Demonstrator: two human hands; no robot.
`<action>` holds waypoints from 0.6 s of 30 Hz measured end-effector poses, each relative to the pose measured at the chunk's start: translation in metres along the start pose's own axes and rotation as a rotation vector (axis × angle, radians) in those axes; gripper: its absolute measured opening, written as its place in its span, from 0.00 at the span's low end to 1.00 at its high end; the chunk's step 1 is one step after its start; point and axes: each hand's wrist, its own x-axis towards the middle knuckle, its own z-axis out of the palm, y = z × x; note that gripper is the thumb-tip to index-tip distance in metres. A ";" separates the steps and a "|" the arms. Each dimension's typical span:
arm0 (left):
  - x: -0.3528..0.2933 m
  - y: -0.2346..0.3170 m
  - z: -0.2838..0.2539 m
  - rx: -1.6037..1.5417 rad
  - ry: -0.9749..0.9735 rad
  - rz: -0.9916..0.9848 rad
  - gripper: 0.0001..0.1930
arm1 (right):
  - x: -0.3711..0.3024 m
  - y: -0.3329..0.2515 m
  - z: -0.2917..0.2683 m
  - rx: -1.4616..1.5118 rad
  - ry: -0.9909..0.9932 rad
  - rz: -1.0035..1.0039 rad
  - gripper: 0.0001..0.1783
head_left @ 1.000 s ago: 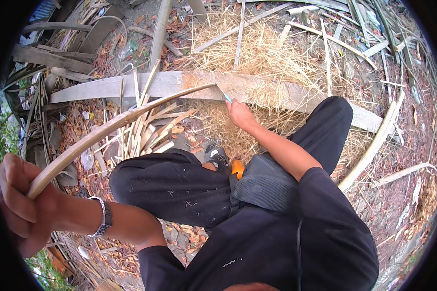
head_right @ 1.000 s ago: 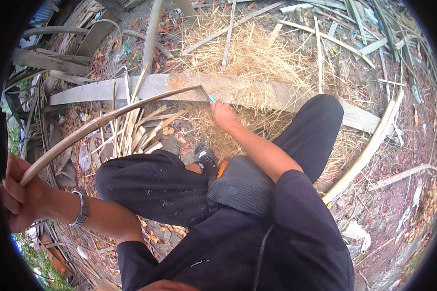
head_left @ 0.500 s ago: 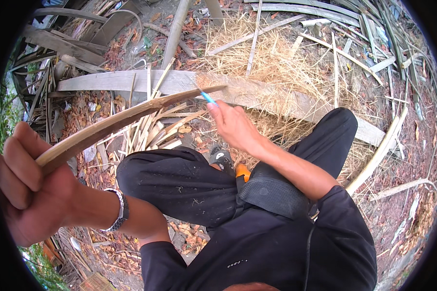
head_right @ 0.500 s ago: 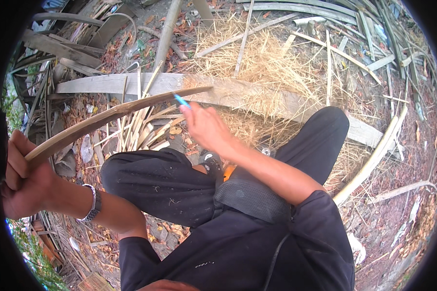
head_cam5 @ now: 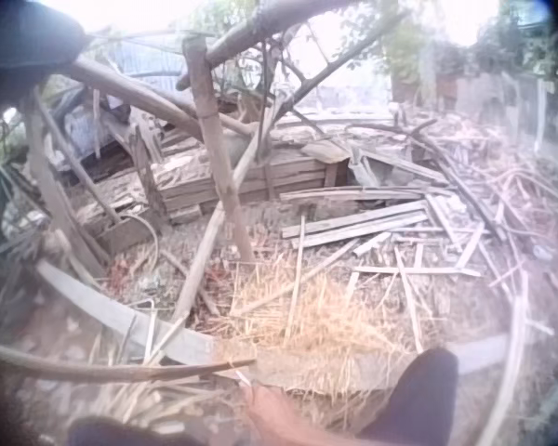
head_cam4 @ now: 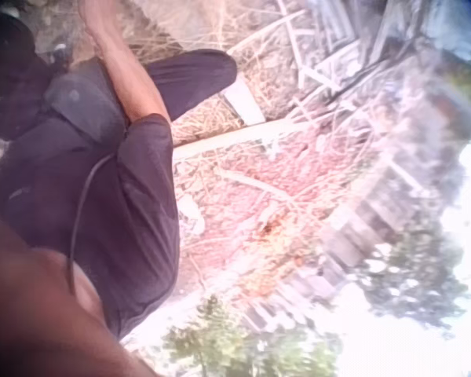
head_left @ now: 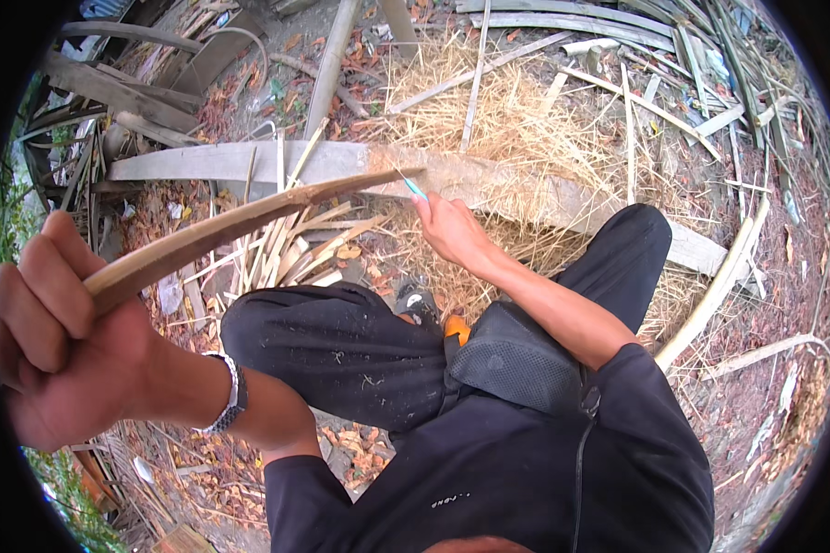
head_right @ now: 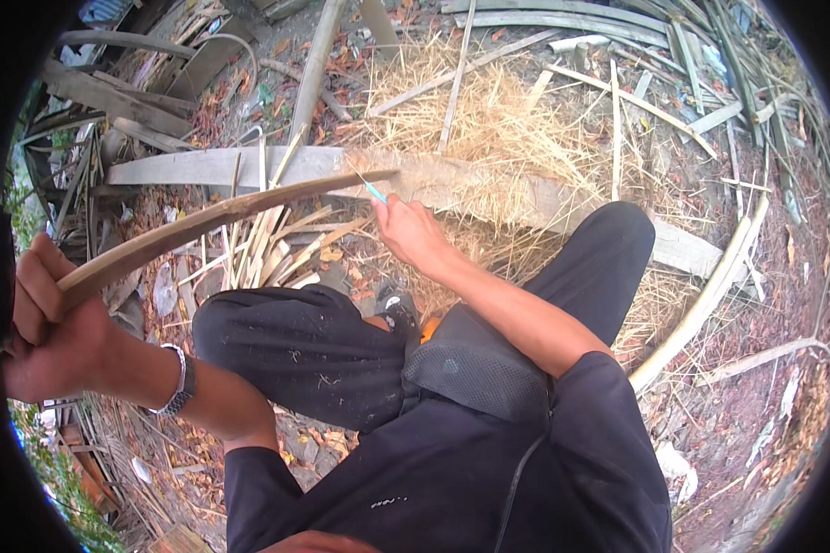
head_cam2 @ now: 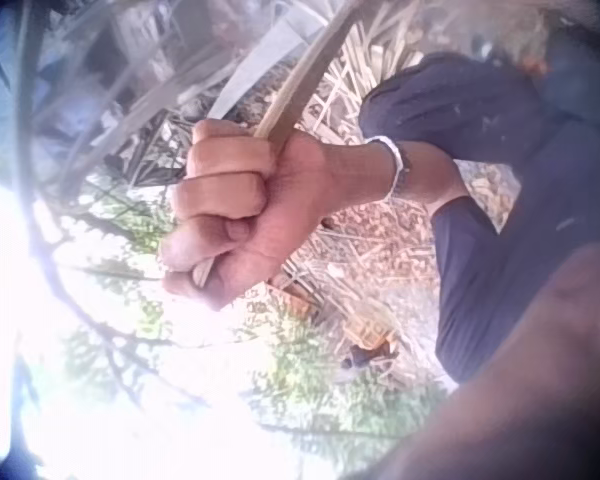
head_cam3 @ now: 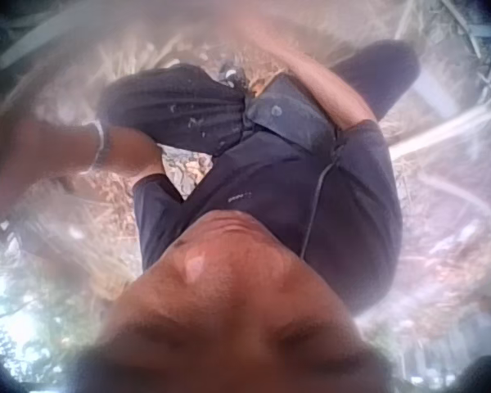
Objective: The person sits on the ground and uses a small knife to shave thin strips from a long piece of bamboo. They hold the bamboo with their left hand and carefully scrape the surface with the knife in their right hand, creating a pile of bamboo shavings.
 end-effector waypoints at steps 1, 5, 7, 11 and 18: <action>0.000 0.001 0.000 -0.004 -0.019 -0.018 0.18 | 0.004 -0.005 -0.006 -0.036 0.001 0.001 0.23; -0.004 0.002 0.002 -0.018 0.023 0.005 0.18 | -0.009 -0.022 -0.014 0.065 -0.001 -0.058 0.25; -0.006 0.002 0.001 -0.034 0.049 0.008 0.18 | -0.004 -0.014 -0.001 0.127 -0.070 0.102 0.25; -0.019 0.017 -0.020 0.283 0.347 0.120 0.17 | 0.019 0.026 -0.001 -0.039 -0.079 0.054 0.25; -0.018 0.016 -0.024 0.326 0.303 0.161 0.17 | 0.026 0.057 0.026 -0.110 0.055 0.062 0.27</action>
